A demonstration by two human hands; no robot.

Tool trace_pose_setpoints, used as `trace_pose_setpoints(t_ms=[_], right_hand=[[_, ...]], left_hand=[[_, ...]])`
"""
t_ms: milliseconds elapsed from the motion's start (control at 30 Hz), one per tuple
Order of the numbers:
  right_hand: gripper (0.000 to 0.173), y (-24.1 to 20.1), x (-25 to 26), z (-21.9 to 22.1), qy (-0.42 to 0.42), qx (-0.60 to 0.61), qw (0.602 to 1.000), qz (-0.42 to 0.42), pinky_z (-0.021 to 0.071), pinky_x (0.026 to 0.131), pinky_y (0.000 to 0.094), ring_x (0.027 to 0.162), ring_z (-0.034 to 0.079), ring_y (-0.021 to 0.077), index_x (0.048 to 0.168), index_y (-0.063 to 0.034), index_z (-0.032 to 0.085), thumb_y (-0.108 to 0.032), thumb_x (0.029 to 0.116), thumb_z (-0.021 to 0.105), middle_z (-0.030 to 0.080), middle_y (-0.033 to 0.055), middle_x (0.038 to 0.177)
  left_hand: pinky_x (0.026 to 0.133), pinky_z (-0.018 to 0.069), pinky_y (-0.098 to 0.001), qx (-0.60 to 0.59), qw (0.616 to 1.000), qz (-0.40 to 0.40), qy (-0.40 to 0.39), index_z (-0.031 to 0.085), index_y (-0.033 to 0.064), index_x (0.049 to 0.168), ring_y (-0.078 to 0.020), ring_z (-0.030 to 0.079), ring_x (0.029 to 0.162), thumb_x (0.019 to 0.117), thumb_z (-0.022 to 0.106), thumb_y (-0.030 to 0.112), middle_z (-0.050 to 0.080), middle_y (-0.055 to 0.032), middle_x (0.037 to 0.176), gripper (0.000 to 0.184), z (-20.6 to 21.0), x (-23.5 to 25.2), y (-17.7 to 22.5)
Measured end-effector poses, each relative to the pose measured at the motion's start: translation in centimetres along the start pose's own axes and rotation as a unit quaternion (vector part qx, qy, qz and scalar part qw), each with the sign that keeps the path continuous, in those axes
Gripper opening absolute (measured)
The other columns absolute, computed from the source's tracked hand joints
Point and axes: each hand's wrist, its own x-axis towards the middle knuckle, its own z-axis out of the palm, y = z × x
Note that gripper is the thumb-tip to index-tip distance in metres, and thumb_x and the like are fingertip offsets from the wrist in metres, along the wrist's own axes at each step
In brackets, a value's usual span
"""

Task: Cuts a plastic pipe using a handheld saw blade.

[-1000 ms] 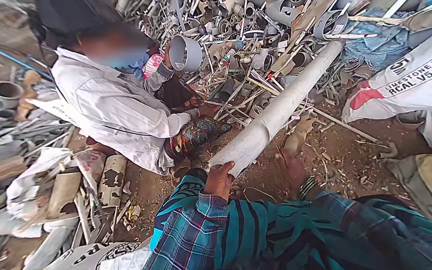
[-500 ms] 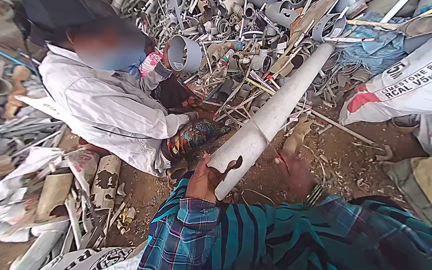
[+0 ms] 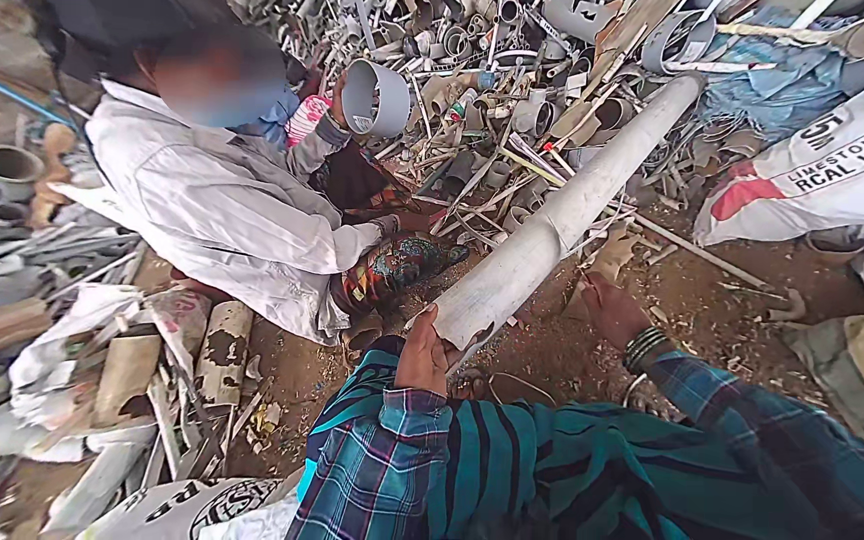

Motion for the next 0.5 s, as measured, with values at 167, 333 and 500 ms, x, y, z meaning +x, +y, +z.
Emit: trace_pose_setpoints(t_ms=[167, 333, 500], right_hand=[[0.036, -2.3, -6.1, 4.5, -0.068, -0.014, 0.974, -0.217, 0.0541, 0.072, 0.0597, 0.082, 0.070, 0.0468, 0.122, 0.0066, 0.061, -0.022, 0.1091, 0.044, 0.068, 0.0274, 0.088], [0.040, -0.7, -2.1, 2.5, -0.022, -0.020, 0.997, -0.078, 0.0503, 0.086, 0.0632, 0.098, 0.067, 0.0515, 0.133, 0.0085, 0.054, -0.022, 0.1122, 0.038, 0.067, 0.0336, 0.101], [0.038, -2.2, -4.5, 2.8, -0.038, -0.029, 0.993, -0.107, 0.0521, 0.079, 0.0620, 0.091, 0.068, 0.0503, 0.128, 0.0088, 0.055, -0.022, 0.1116, 0.040, 0.067, 0.0315, 0.093]], left_hand=[[0.081, 0.0552, -0.0362, -0.013, 1.000, -0.016, 0.017, 0.038, 0.0012, 0.145, -0.0270, 0.065, 0.100, 0.1123, 0.023, 0.040, 0.057, -0.0224, 0.126, 0.053, 0.1, 0.4, 0.0], [0.084, 0.0549, -0.0369, -0.018, 0.999, -0.024, 0.023, 0.035, 0.0017, 0.148, -0.0279, 0.064, 0.104, 0.1118, 0.023, 0.043, 0.054, -0.0234, 0.131, 0.056, 0.1, 0.6, 0.0], [0.086, 0.0547, -0.0378, -0.011, 1.000, -0.014, 0.018, 0.034, 0.0013, 0.149, -0.0281, 0.064, 0.109, 0.1111, 0.019, 0.047, 0.053, -0.0235, 0.135, 0.062, 0.1, 0.3, 0.0]])
